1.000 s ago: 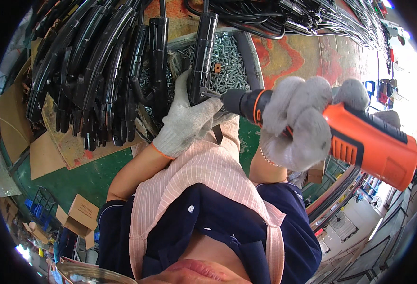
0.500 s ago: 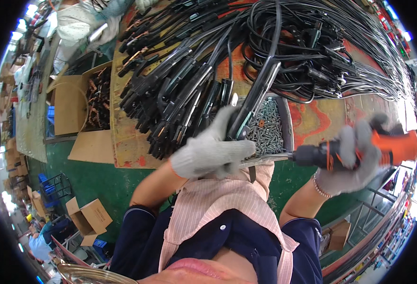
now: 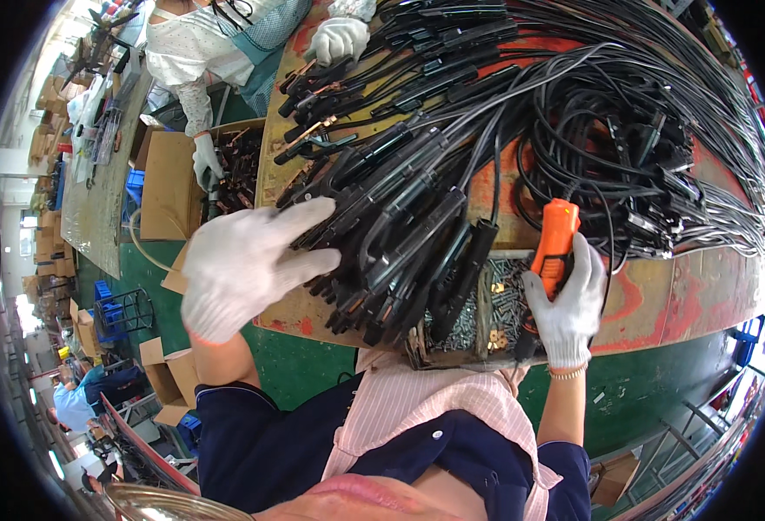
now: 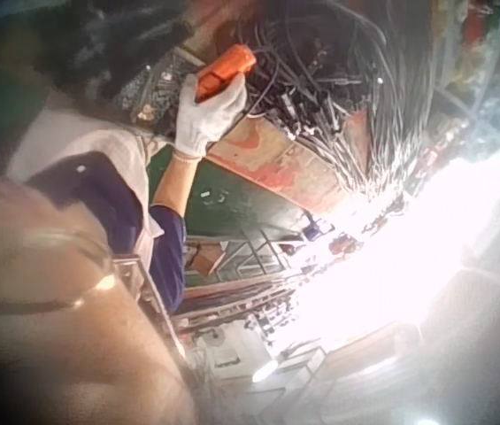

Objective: The person inserts screws into black plastic handles and plastic components using an electric screwdriver at a factory workbench.

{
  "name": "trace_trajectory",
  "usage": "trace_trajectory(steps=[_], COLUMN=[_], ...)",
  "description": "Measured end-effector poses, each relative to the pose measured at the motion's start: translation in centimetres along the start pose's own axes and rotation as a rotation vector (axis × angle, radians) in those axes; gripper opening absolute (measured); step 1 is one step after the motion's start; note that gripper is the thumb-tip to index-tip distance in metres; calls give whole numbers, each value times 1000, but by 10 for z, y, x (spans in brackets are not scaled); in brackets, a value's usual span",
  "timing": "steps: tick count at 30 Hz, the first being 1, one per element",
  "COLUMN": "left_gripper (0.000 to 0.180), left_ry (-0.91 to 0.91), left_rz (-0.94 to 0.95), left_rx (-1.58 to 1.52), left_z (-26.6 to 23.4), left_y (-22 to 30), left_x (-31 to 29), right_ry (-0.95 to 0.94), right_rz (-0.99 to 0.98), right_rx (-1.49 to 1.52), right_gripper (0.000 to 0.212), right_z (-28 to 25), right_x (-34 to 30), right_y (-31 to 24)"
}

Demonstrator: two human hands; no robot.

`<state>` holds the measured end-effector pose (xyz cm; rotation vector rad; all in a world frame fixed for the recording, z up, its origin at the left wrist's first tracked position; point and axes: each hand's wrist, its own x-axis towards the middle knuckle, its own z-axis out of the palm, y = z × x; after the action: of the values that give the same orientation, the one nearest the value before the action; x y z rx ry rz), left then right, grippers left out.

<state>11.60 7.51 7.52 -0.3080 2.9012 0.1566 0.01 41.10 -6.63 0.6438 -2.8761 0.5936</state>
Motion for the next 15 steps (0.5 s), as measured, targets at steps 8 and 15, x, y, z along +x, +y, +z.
trace_trajectory(steps=[8, 15], left_gripper=[28, 24], left_ry=[92, 35], left_rz=[-145, -118], left_rx=[-164, -137], left_z=[70, 98], left_y=[-102, -95], left_x=[78, 105], right_ry=[118, -287], right_rz=[-454, -666], right_rx=[152, -172], right_gripper=[56, 34], right_z=[-41, 61], right_x=[122, 269], right_y=[-52, -72])
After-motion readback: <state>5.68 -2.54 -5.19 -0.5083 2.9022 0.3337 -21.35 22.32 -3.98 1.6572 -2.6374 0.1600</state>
